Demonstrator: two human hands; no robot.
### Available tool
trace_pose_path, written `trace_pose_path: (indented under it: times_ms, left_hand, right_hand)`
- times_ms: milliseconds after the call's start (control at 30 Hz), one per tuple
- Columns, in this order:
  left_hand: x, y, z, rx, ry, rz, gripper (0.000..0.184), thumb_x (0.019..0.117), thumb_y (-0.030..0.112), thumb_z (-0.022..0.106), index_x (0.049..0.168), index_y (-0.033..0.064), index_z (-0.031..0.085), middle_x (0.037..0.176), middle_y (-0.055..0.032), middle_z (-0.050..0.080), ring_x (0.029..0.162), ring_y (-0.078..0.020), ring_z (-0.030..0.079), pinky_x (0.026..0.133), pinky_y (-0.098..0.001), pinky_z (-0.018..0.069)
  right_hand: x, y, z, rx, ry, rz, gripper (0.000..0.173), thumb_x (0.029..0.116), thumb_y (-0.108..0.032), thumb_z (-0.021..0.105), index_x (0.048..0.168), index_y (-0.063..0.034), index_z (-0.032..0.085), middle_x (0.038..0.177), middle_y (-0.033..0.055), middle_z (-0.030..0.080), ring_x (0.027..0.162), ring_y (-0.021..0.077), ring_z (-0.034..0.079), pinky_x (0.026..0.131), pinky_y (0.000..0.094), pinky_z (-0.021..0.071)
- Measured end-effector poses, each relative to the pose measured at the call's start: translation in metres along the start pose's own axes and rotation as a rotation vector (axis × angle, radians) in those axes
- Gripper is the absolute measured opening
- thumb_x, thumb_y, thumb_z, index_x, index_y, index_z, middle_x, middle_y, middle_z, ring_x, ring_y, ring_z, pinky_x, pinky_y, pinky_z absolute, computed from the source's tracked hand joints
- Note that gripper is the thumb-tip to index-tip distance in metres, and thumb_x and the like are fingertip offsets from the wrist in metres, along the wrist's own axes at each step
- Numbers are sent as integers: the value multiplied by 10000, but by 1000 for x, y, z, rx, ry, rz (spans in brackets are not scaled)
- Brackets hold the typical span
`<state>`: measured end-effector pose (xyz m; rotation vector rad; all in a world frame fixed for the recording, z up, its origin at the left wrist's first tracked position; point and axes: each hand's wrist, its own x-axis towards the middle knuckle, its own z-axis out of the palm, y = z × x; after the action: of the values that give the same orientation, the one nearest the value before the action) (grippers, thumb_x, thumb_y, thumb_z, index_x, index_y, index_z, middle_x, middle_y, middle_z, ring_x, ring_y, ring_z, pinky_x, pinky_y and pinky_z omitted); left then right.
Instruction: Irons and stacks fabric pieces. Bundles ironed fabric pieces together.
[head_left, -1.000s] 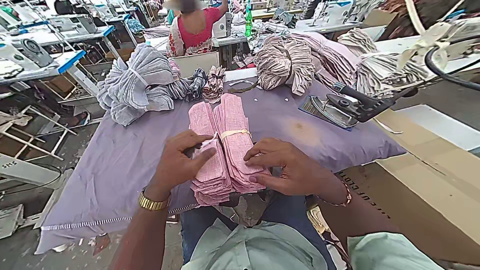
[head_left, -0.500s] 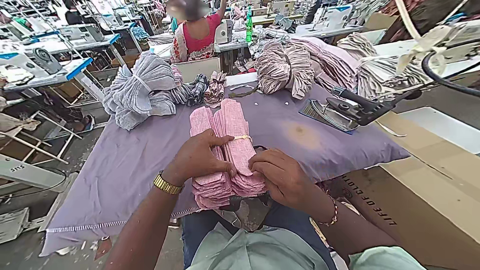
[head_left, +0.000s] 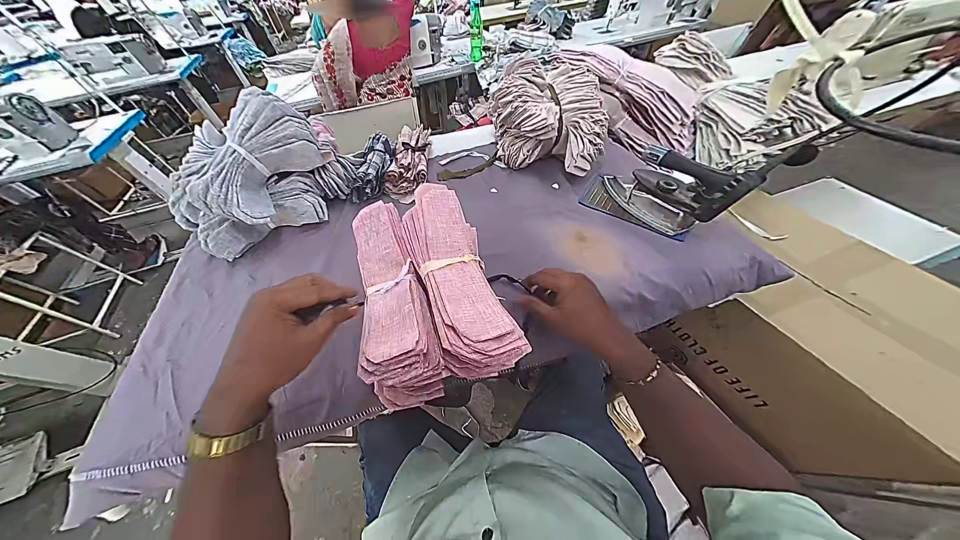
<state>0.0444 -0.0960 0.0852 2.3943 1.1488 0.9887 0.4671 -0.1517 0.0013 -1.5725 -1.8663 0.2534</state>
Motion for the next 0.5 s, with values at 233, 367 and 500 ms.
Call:
trace_pose_path:
  times_ms: [233,367,500]
  left_hand:
    - [-48,-44,-63,336,60,-154,204,962,322,660,1052,210,805,1021,16,736,913,-88,691,835,-374,575]
    - [-60,-62,-71,469,96,-279,202,1002,272,622,1019,188,805,989,-34,755,888,-190,713,814,-525,559]
    - [-53,-78,-66,521,182,-473,244,1031,261,592,1005,114,785,920,-137,739,866,-325,699,824,-638,509]
  right_hand:
    - [21,2,14,-265,-210,75,249,978,-244,592,991,-55,754,975,159,714,969,342,696,849,553,552]
    - [38,15,0,-53,-265,156,226,997,-238,597,974,-104,777,915,85,745,905,243,701,846,530,537]
    - [41,18,5,299,-176,230,146,972,-200,674,953,-99,778,782,-5,725,687,64,654,682,303,553]
